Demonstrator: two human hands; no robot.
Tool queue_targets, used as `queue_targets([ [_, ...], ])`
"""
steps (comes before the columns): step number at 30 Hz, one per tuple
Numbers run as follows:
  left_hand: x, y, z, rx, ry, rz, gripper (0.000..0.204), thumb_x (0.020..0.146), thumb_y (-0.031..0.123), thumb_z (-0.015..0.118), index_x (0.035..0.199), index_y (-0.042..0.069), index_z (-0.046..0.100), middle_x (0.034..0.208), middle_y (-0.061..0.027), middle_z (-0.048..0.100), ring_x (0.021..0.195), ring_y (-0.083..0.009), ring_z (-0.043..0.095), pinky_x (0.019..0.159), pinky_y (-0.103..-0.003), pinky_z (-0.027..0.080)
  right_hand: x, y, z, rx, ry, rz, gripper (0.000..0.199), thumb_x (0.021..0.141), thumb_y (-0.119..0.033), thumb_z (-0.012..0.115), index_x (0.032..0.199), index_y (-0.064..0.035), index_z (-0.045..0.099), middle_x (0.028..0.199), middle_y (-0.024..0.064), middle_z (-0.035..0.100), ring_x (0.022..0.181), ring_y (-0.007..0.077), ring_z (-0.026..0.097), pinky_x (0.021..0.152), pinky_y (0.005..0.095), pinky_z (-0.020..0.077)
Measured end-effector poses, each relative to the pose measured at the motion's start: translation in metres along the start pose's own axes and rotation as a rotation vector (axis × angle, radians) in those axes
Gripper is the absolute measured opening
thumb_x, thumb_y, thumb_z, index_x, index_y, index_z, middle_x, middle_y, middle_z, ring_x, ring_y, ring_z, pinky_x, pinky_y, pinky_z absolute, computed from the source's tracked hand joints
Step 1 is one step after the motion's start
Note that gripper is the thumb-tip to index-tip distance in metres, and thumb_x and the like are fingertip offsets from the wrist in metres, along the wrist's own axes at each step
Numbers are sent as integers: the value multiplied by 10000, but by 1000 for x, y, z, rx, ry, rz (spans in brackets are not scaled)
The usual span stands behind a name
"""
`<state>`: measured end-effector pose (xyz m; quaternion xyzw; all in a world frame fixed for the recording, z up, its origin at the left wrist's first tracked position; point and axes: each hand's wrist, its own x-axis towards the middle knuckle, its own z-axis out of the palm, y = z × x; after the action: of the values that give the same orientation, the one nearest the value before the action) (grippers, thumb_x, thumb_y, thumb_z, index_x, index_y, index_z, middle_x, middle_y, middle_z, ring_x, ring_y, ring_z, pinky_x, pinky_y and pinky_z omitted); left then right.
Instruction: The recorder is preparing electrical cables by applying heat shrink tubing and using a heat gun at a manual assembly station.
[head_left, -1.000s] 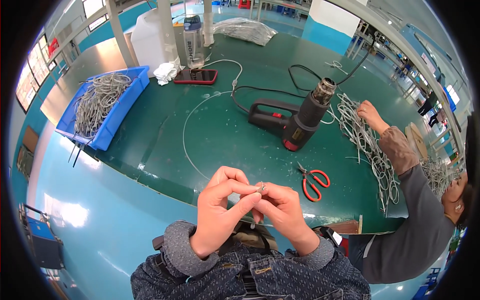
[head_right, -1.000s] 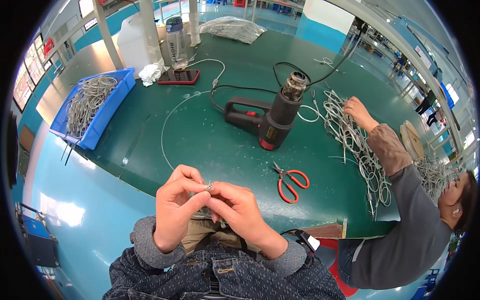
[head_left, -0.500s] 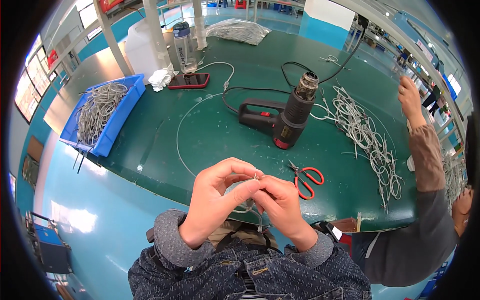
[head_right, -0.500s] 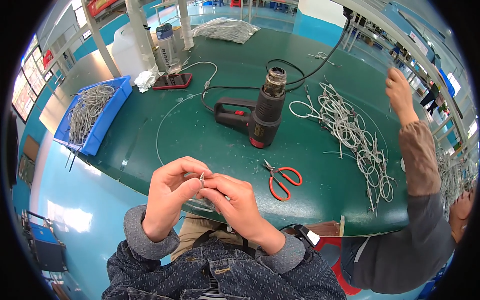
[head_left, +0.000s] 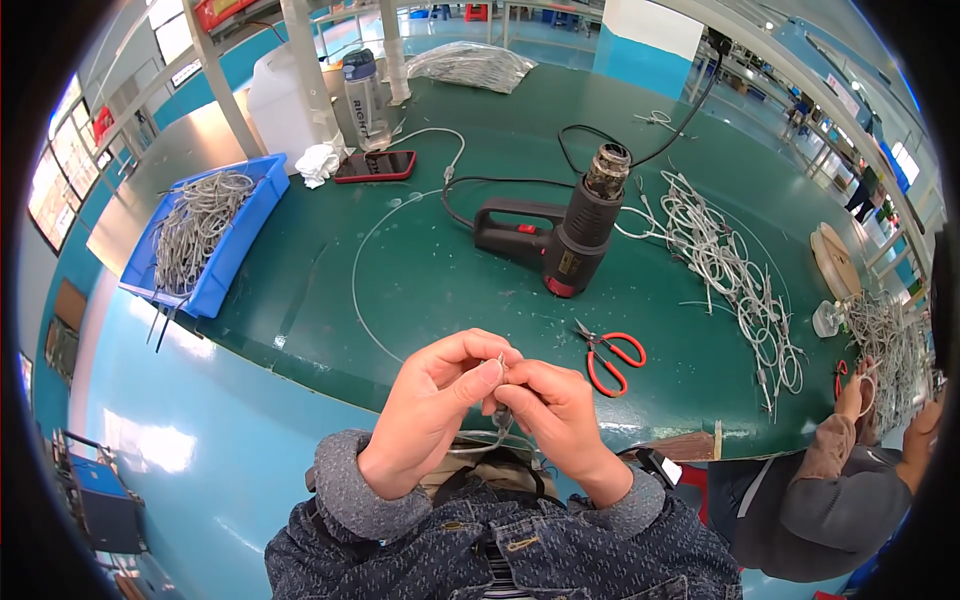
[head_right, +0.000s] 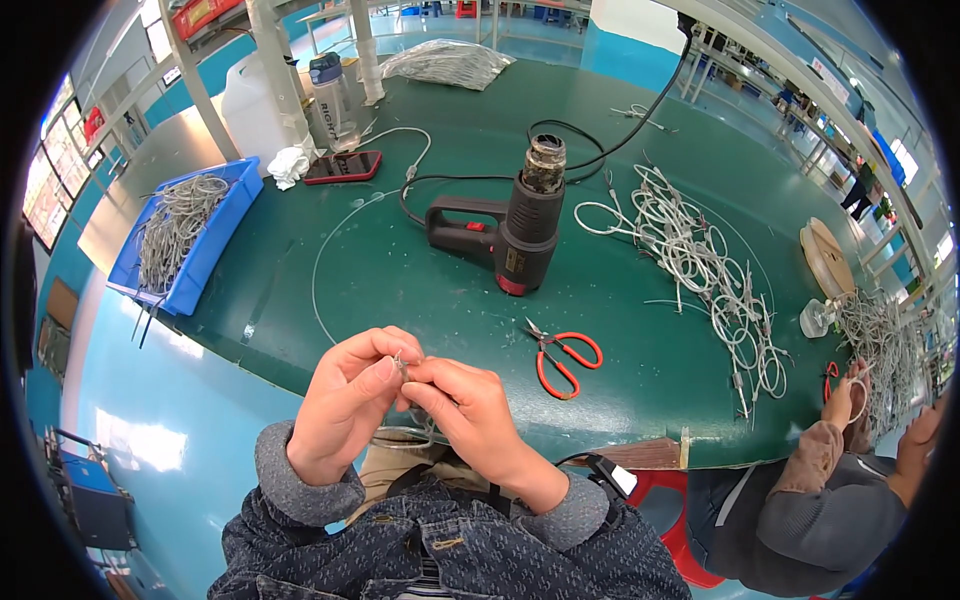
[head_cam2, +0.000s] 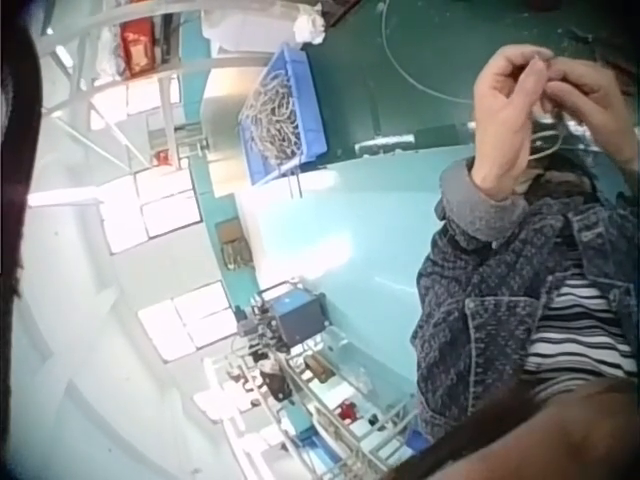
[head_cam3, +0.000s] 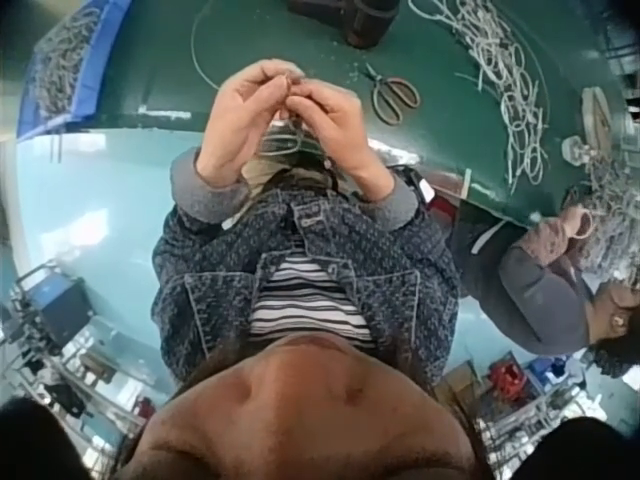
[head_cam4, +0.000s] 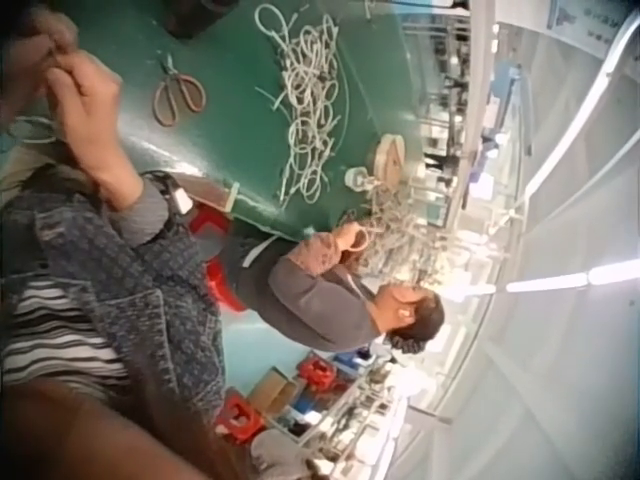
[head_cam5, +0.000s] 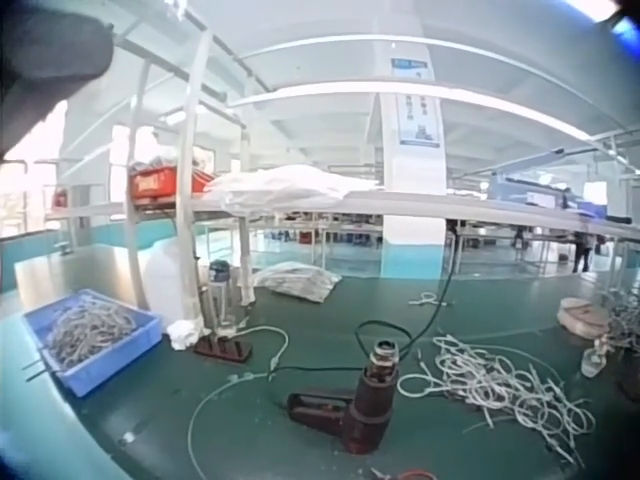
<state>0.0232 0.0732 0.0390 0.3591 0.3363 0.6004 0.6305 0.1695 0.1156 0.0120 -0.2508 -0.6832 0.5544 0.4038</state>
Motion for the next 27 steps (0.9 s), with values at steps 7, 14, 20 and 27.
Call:
queue_targets([
  [7, -1, -7, -3, -31, -9, 18, 146, 863, 156, 617, 923, 36, 561, 973, -49, 514, 803, -103, 506, 618, -216, 420, -2, 0, 4, -32, 10, -8, 116, 850, -48, 564, 922, 27, 616, 768, 82, 641, 684, 166, 596, 602, 271, 461],
  [14, 1, -9, 1, 63, 89, 101, 119, 850, 123, 627, 868, 36, 548, 886, -35, 536, 734, -96, 507, 581, -214, 414, 1, -2, 6, -55, -1, -7, 115, 853, -43, 560, 921, 28, 619, 766, 82, 638, 685, 168, 596, 599, 271, 462],
  [20, 7, -10, 10, 139, 119, 174, 76, 845, 71, 614, 877, 22, 566, 921, -47, 559, 769, -98, 524, 593, -207, 419, 6, 0, 4, -49, 83, -113, 112, 866, -42, 557, 903, 37, 627, 728, 54, 602, 575, 94, 514, 496, 228, 389],
  [27, 24, -15, 16, 278, 87, 271, 42, 843, 13, 585, 884, 3, 580, 975, -72, 582, 833, -134, 562, 680, -227, 469, 10, -2, -14, 1, 178, -65, 116, 867, -24, 548, 919, 37, 632, 725, 35, 579, 561, 70, 503, 478, 205, 373],
])
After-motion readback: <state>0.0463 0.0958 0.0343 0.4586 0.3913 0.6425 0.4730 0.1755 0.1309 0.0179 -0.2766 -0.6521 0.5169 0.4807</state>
